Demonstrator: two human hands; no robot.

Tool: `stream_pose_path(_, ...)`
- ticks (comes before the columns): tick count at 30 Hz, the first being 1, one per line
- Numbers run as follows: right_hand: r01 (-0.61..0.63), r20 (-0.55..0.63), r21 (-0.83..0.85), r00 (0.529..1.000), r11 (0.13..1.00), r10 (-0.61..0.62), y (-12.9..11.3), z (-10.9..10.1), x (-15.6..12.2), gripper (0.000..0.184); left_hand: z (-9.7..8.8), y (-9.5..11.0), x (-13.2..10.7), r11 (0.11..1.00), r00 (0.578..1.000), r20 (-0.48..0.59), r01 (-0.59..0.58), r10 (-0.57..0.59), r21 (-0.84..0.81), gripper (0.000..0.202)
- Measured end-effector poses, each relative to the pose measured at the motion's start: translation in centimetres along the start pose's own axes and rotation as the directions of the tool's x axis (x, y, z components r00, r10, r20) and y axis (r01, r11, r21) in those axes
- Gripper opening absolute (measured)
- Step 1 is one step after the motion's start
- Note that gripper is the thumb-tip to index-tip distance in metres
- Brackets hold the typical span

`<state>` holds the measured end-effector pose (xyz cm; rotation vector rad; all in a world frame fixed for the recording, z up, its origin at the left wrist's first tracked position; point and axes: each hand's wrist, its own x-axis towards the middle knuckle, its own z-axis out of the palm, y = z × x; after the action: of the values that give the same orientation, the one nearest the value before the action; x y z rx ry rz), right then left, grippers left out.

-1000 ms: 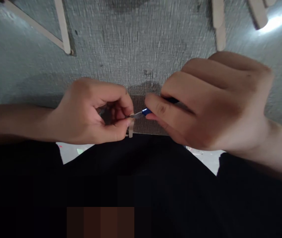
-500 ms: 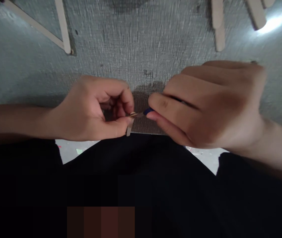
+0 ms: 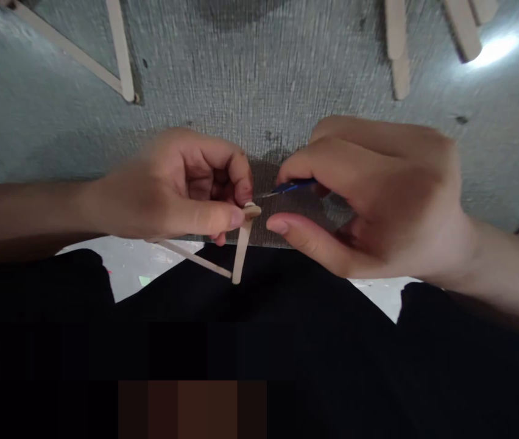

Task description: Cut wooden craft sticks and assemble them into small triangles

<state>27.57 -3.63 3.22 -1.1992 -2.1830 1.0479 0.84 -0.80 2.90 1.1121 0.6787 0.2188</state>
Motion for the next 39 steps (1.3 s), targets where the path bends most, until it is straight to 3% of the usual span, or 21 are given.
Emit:
stream_pose_path(3,0.070,0.062,0.018,0.995,0.997,-0.071,-1.1,0.4,0.2,0.027,-0.4,0.0,0.6,0.991,0.998,0.056,0.044,-0.037,-0.129,0.012)
stream_pose_path(8,0.027,0.113,0.243,0.992,0.970,-0.056,-1.1,0.7,0.5,0.016,-1.0,-0.6,1.0,0.972,0.988,0.154,0.057,-0.022,-0.227,0.006)
stream_pose_path(11,0.009,0.073,0.334,0.997,0.943,-0.036,-1.0,0.6,0.6,0.011,-1.2,-1.2,1.1,0.942,0.986,0.168,0.055,0.002,-0.332,0.009)
stream_pose_path(14,-0.012,-0.009,0.360,1.000,0.933,0.016,-0.9,0.7,0.6,0.012,-1.4,-1.7,1.4,0.924,0.983,0.127,-0.078,0.134,-0.375,0.015)
stream_pose_path(18,0.026,-0.129,0.397,0.991,0.918,0.028,-0.7,1.2,0.6,0.014,-1.0,-2.1,1.4,0.914,0.935,0.160,-0.256,0.317,-0.315,0.033)
stream_pose_path(21,0.084,-0.174,0.400,0.985,0.913,-0.015,-0.7,1.7,0.6,0.011,-0.4,-2.2,1.0,0.893,0.922,0.064,-0.350,0.381,-0.281,0.039)
stream_pose_path(27,0.195,-0.135,0.227,0.977,0.954,-0.167,-0.3,2.1,0.8,0.010,0.3,-2.6,0.6,0.904,0.914,-0.081,-0.406,0.398,-0.136,0.022)
stream_pose_path(31,0.350,-0.171,0.035,0.925,0.936,-0.339,0.9,1.6,1.1,0.024,0.2,-3.0,0.6,0.911,0.908,-0.102,-0.412,0.406,-0.035,0.023)
stream_pose_path(35,0.300,-0.132,-0.126,0.940,0.946,-0.315,1.7,1.1,1.0,0.032,0.3,-3.2,0.7,0.878,0.876,-0.128,-0.475,0.465,-0.062,0.019)
stream_pose_path(39,0.253,-0.074,-0.221,0.959,0.942,-0.275,1.4,1.2,0.7,0.035,0.4,-3.2,0.6,0.898,0.891,-0.140,-0.439,0.432,-0.019,0.018)
